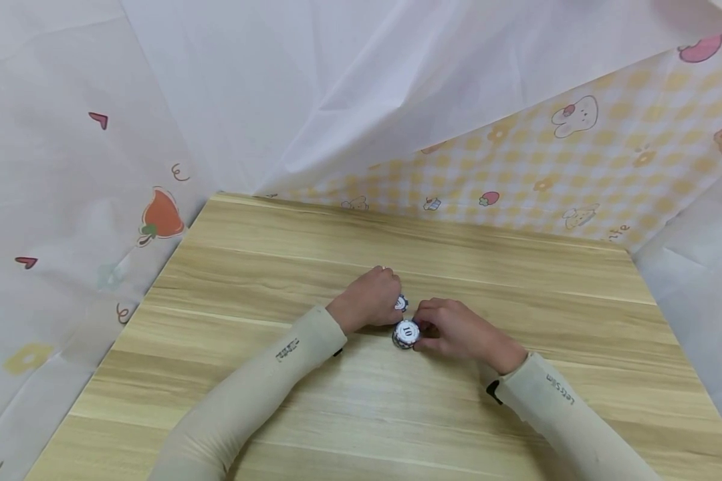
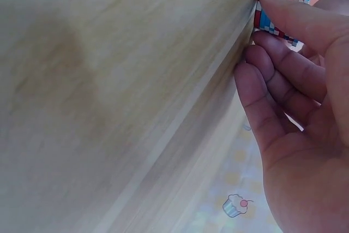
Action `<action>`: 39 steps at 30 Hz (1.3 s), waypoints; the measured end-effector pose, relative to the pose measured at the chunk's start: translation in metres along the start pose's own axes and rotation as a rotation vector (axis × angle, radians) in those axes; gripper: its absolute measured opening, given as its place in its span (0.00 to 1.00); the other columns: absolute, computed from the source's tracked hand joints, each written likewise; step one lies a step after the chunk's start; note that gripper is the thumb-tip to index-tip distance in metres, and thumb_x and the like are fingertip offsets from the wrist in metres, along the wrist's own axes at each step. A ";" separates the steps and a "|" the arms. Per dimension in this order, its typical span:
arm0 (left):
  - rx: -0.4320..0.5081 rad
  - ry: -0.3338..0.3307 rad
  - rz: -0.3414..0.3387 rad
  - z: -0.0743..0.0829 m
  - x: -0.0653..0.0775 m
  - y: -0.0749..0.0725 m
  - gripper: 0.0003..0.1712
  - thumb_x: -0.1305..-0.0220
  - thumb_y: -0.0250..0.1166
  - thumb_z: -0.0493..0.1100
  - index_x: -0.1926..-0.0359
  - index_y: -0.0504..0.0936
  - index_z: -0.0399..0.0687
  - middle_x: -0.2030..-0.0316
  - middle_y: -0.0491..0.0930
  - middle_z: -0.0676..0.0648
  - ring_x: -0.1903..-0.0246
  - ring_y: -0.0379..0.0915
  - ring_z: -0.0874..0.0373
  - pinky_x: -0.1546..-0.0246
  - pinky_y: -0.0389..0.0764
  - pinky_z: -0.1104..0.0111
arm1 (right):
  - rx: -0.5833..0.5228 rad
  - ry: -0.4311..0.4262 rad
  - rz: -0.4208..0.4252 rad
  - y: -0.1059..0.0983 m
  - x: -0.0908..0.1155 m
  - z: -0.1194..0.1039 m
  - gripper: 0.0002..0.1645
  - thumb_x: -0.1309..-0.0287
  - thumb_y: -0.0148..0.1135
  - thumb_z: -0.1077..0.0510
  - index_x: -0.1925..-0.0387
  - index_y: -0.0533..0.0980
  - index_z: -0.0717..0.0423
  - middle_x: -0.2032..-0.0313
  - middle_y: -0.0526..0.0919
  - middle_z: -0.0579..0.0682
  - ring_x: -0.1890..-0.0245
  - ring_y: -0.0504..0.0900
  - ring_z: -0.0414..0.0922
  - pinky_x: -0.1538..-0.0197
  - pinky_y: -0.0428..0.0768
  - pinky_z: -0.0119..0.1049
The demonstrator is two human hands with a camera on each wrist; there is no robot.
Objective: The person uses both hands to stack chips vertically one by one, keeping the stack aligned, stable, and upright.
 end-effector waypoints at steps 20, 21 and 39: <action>-0.086 0.059 0.057 0.000 0.010 -0.006 0.20 0.34 0.70 0.53 0.78 0.75 0.51 0.64 0.84 0.46 0.60 0.79 0.52 0.47 0.80 0.61 | 0.009 0.022 -0.018 -0.001 0.001 0.001 0.12 0.39 0.83 0.60 0.56 0.87 0.55 0.59 0.84 0.40 0.61 0.83 0.37 0.55 0.84 0.36; -0.086 0.062 0.060 0.000 0.010 -0.007 0.20 0.34 0.70 0.53 0.78 0.76 0.51 0.64 0.84 0.46 0.60 0.79 0.52 0.47 0.80 0.61 | 0.009 0.020 -0.018 -0.001 0.001 0.001 0.12 0.39 0.83 0.60 0.56 0.87 0.55 0.59 0.84 0.40 0.61 0.83 0.37 0.56 0.84 0.36; -0.045 0.077 0.065 -0.004 0.014 -0.004 0.24 0.37 0.71 0.55 0.81 0.69 0.54 0.68 0.80 0.49 0.64 0.75 0.54 0.51 0.80 0.61 | -0.003 0.004 -0.007 -0.001 -0.001 0.000 0.11 0.39 0.83 0.61 0.57 0.87 0.55 0.61 0.84 0.40 0.62 0.82 0.38 0.58 0.84 0.35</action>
Point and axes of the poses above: each hand's wrist, its own x-axis away from the middle knuckle, its own y-axis out of the palm, z = x × y, the point moved 9 cm from there along -x, towards the middle knuckle
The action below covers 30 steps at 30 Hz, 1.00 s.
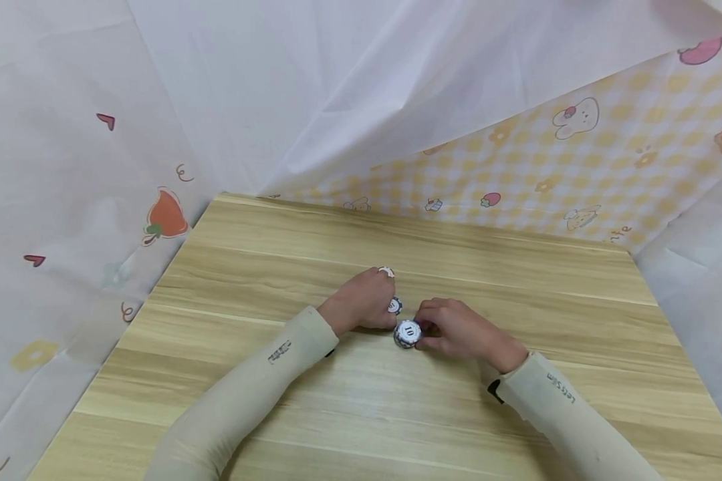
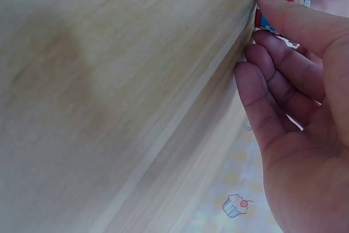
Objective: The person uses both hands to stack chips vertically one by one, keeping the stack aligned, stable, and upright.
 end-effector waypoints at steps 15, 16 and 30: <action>0.093 -0.008 0.034 -0.008 0.015 0.002 0.22 0.42 0.71 0.53 0.81 0.67 0.54 0.72 0.74 0.51 0.68 0.71 0.55 0.61 0.78 0.62 | 0.021 0.016 -0.014 0.002 -0.001 0.001 0.12 0.39 0.83 0.60 0.56 0.88 0.55 0.60 0.85 0.40 0.61 0.82 0.36 0.56 0.84 0.36; 0.097 -0.011 0.032 -0.009 0.016 0.002 0.22 0.42 0.71 0.53 0.80 0.68 0.54 0.72 0.74 0.50 0.68 0.72 0.55 0.61 0.78 0.62 | 0.019 0.018 -0.014 0.001 -0.001 0.001 0.13 0.39 0.83 0.60 0.56 0.88 0.55 0.60 0.85 0.40 0.61 0.83 0.36 0.56 0.85 0.36; 0.068 0.015 0.036 -0.007 0.027 -0.004 0.22 0.41 0.71 0.54 0.78 0.68 0.54 0.72 0.74 0.51 0.68 0.71 0.56 0.59 0.79 0.63 | 0.013 0.029 -0.018 0.003 0.000 0.003 0.14 0.40 0.84 0.60 0.55 0.87 0.57 0.59 0.85 0.40 0.62 0.83 0.37 0.57 0.85 0.35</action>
Point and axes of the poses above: each hand's wrist, its own x-axis away from the middle knuckle, its own y-axis out of the palm, z = x × y, the point moved 9 cm from there along -x, towards the middle knuckle
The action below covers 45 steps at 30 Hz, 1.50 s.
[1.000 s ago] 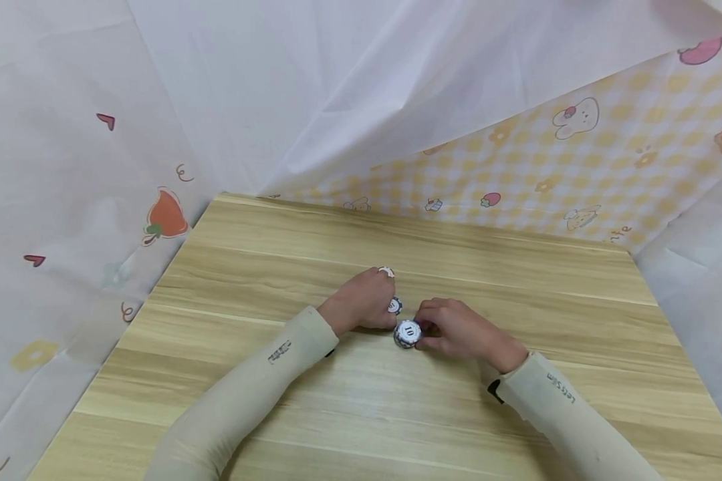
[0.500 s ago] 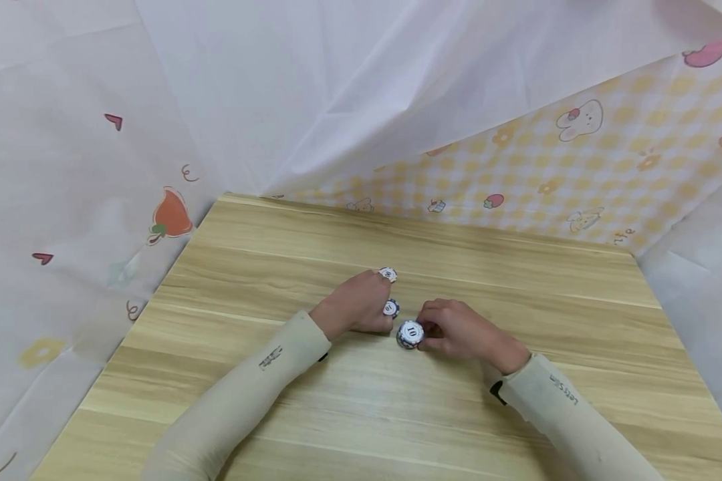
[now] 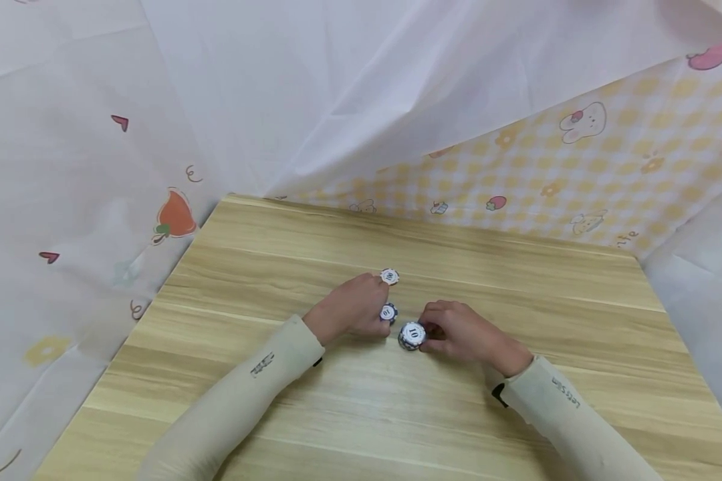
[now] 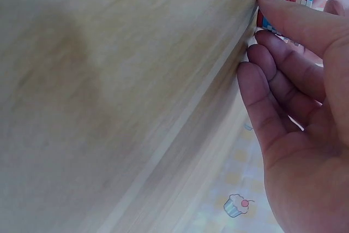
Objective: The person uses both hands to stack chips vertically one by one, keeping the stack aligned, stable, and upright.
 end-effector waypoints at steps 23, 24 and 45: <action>-0.080 0.129 0.070 0.032 0.004 -0.024 0.20 0.38 0.71 0.56 0.73 0.72 0.51 0.73 0.74 0.52 0.71 0.68 0.58 0.58 0.78 0.62 | -0.045 0.012 0.007 0.000 0.004 0.004 0.11 0.37 0.82 0.61 0.56 0.87 0.54 0.60 0.84 0.38 0.62 0.84 0.37 0.57 0.85 0.34; -0.078 0.128 0.063 0.033 0.004 -0.024 0.20 0.38 0.71 0.56 0.73 0.72 0.50 0.73 0.73 0.52 0.71 0.67 0.58 0.58 0.78 0.62 | -0.044 0.011 0.007 0.000 0.004 0.004 0.11 0.37 0.82 0.61 0.56 0.87 0.54 0.60 0.84 0.38 0.62 0.84 0.37 0.57 0.85 0.35; -0.067 0.161 0.024 0.051 -0.002 -0.020 0.19 0.37 0.71 0.57 0.68 0.78 0.47 0.70 0.76 0.52 0.68 0.69 0.59 0.54 0.77 0.64 | -0.026 0.003 -0.004 0.001 0.000 0.004 0.10 0.36 0.81 0.60 0.55 0.87 0.54 0.61 0.83 0.37 0.63 0.81 0.37 0.58 0.83 0.35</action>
Point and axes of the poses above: each hand's wrist, its own x-axis away from the middle knuckle, its own y-axis out of the palm, z = x × y, the point moved 9 cm from there along -x, towards the middle knuckle
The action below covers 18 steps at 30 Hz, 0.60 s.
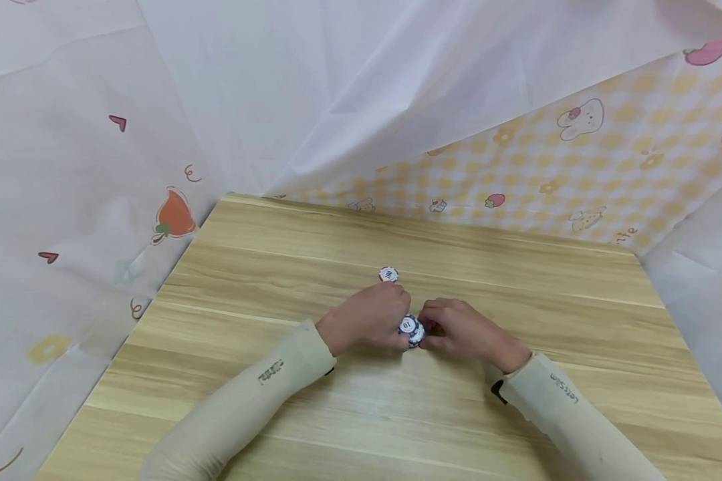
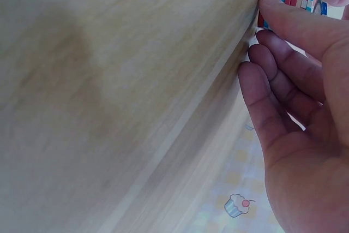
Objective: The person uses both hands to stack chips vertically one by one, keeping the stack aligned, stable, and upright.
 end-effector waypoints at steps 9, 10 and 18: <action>-0.049 0.002 -0.013 0.003 -0.003 0.004 0.20 0.36 0.69 0.59 0.65 0.79 0.47 0.68 0.78 0.52 0.67 0.71 0.59 0.53 0.79 0.64 | 0.017 -0.005 0.005 0.000 -0.001 0.001 0.11 0.37 0.81 0.61 0.55 0.87 0.55 0.62 0.83 0.38 0.63 0.80 0.36 0.58 0.83 0.35; -0.054 0.003 -0.010 0.004 -0.003 0.004 0.21 0.36 0.69 0.60 0.65 0.79 0.47 0.68 0.78 0.52 0.67 0.71 0.59 0.52 0.79 0.64 | 0.017 -0.005 0.006 0.000 -0.001 0.000 0.11 0.37 0.81 0.61 0.55 0.87 0.55 0.62 0.83 0.38 0.63 0.80 0.36 0.58 0.83 0.35; -0.094 0.019 0.004 0.007 -0.004 0.005 0.21 0.35 0.68 0.61 0.66 0.79 0.48 0.68 0.79 0.52 0.66 0.72 0.57 0.50 0.78 0.63 | 0.021 0.002 0.004 0.000 -0.001 0.000 0.10 0.36 0.81 0.60 0.55 0.87 0.55 0.62 0.83 0.38 0.62 0.80 0.36 0.57 0.83 0.36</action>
Point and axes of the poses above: each hand's wrist, its own x-axis away from the middle knuckle, its own y-axis out of the palm, z = x × y, the point moved 9 cm from there along -x, towards the middle knuckle
